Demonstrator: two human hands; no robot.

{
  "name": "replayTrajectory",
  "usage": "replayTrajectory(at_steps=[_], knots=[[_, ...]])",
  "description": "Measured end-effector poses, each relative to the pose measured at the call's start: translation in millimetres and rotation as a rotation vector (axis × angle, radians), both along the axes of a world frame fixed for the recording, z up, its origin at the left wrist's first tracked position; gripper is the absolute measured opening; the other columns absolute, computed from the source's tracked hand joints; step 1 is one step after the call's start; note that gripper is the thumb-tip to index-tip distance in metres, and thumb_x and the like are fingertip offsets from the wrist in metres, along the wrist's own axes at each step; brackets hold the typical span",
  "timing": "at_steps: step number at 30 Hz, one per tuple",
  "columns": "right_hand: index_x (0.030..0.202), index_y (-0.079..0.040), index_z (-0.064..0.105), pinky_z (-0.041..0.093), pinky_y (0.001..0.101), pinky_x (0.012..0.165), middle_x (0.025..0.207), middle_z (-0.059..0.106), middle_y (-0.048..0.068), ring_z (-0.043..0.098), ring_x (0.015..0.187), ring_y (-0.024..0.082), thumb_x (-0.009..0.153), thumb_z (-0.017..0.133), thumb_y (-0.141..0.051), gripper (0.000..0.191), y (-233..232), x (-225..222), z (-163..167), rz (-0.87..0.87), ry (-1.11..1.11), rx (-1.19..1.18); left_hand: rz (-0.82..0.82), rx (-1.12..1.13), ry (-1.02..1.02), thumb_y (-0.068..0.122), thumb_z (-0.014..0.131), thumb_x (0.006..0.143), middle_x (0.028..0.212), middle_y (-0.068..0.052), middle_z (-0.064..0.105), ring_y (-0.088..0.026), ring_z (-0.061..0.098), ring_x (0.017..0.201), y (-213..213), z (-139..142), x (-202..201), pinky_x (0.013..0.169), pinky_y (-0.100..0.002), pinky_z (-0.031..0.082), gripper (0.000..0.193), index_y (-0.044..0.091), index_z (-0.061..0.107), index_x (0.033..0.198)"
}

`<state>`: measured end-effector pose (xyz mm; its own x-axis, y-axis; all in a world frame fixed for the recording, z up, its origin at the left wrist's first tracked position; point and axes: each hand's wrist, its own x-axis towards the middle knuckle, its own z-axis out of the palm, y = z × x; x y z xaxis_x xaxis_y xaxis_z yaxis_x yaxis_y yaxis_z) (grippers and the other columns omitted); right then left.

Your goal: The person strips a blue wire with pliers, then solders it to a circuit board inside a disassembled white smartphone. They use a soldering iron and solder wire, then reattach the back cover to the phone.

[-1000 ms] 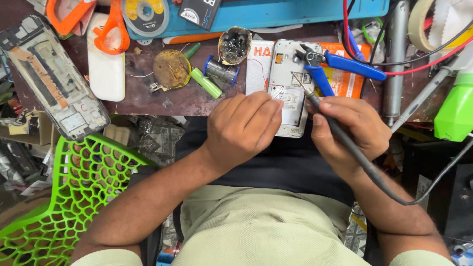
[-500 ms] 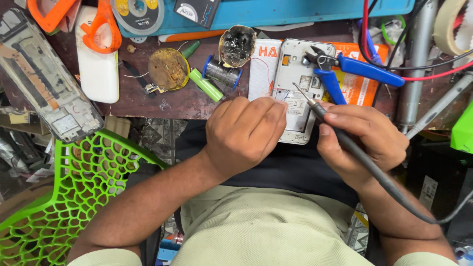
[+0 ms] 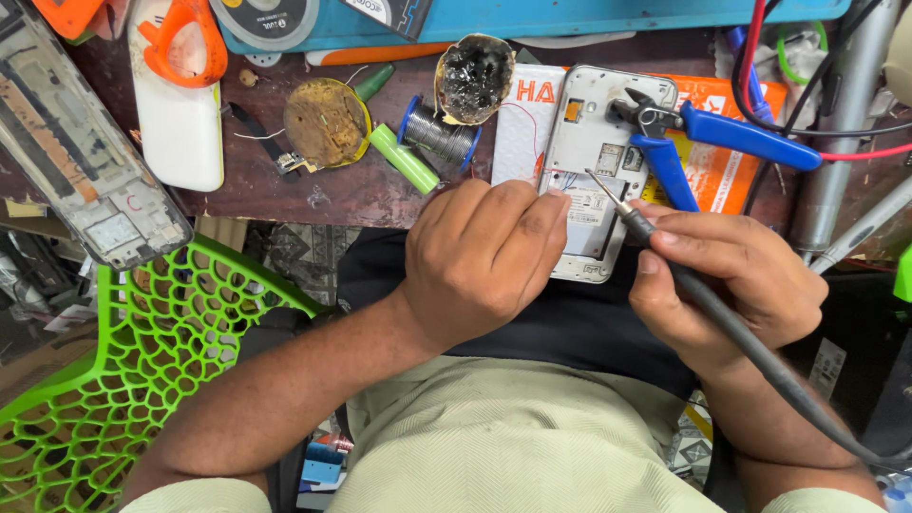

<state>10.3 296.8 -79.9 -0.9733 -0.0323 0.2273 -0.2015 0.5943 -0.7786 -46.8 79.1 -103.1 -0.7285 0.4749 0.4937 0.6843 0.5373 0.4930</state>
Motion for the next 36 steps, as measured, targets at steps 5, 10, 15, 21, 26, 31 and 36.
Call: replayTrajectory(at_steps=[5,10,15,21,26,31,36], knots=[[0.101,0.004,0.065,0.065,0.0338,0.09,0.101,0.072,0.019,0.078,0.099,0.03,0.092,0.076,0.005,0.015,-1.5,0.0,-1.8,0.015,0.017,0.002,0.003,0.005,-0.002,0.005,0.08,0.101,0.095,-0.006,0.059,-0.021,0.055,0.076,0.2,-1.6,0.8,0.067,-0.037,0.044,0.017,-0.001,0.067,0.11],[0.098,0.006,0.065,0.066,0.0362,0.086,0.096,0.072,0.021,0.078,0.094,0.031,0.089,0.075,0.006,0.013,-2.1,-5.5,-8.4,0.074,0.112,0.034,0.007,0.007,0.032,0.004,0.08,0.1,0.096,-0.006,0.061,-0.02,0.055,0.076,-0.5,-3.5,1.5,0.065,-0.037,0.043,0.015,-0.001,0.068,0.108],[0.095,0.007,0.064,0.066,0.0377,0.085,0.093,0.072,0.024,0.077,0.095,0.033,0.087,0.074,0.007,0.012,-3.1,-10.0,-9.3,0.1,0.161,0.054,0.01,0.001,0.023,0.001,0.077,0.098,0.097,-0.007,0.061,-0.02,0.055,0.077,-0.2,-3.2,2.5,0.066,-0.037,0.043,0.015,-0.002,0.068,0.11],[0.095,0.008,0.066,0.065,0.0377,0.085,0.094,0.072,0.025,0.078,0.097,0.035,0.087,0.076,0.007,0.013,-5.9,-11.1,-8.1,0.117,0.173,0.069,0.024,-0.007,0.016,0.004,0.078,0.101,0.096,-0.007,0.061,-0.021,0.055,0.077,0.8,-2.4,3.3,0.066,-0.037,0.043,0.014,-0.002,0.068,0.108],[0.096,0.008,0.066,0.065,0.0386,0.086,0.094,0.072,0.025,0.077,0.098,0.035,0.086,0.077,0.009,0.014,-6.5,-11.0,-8.9,0.12,0.189,0.09,0.032,-0.022,0.017,0.002,0.075,0.099,0.097,-0.007,0.062,-0.021,0.055,0.078,1.0,-2.7,4.5,0.066,-0.037,0.044,0.012,-0.002,0.068,0.109],[0.096,0.007,0.067,0.065,0.0388,0.087,0.096,0.073,0.025,0.077,0.099,0.034,0.086,0.078,0.01,0.015,-7.7,-10.4,-8.4,0.121,0.192,0.127,0.035,-0.028,0.031,0.003,0.075,0.1,0.098,-0.007,0.062,-0.02,0.056,0.078,1.5,-3.9,4.7,0.067,-0.036,0.044,0.012,-0.002,0.068,0.109],[0.094,0.006,0.068,0.066,0.0419,0.089,0.094,0.072,0.023,0.077,0.096,0.034,0.084,0.078,0.01,0.015,-8.8,-12.3,-9.7,0.135,0.221,0.138,0.039,-0.035,0.031,0.003,0.075,0.099,0.098,-0.007,0.063,-0.02,0.057,0.079,1.3,-4.1,5.5,0.067,-0.036,0.045,0.013,-0.002,0.068,0.109]])
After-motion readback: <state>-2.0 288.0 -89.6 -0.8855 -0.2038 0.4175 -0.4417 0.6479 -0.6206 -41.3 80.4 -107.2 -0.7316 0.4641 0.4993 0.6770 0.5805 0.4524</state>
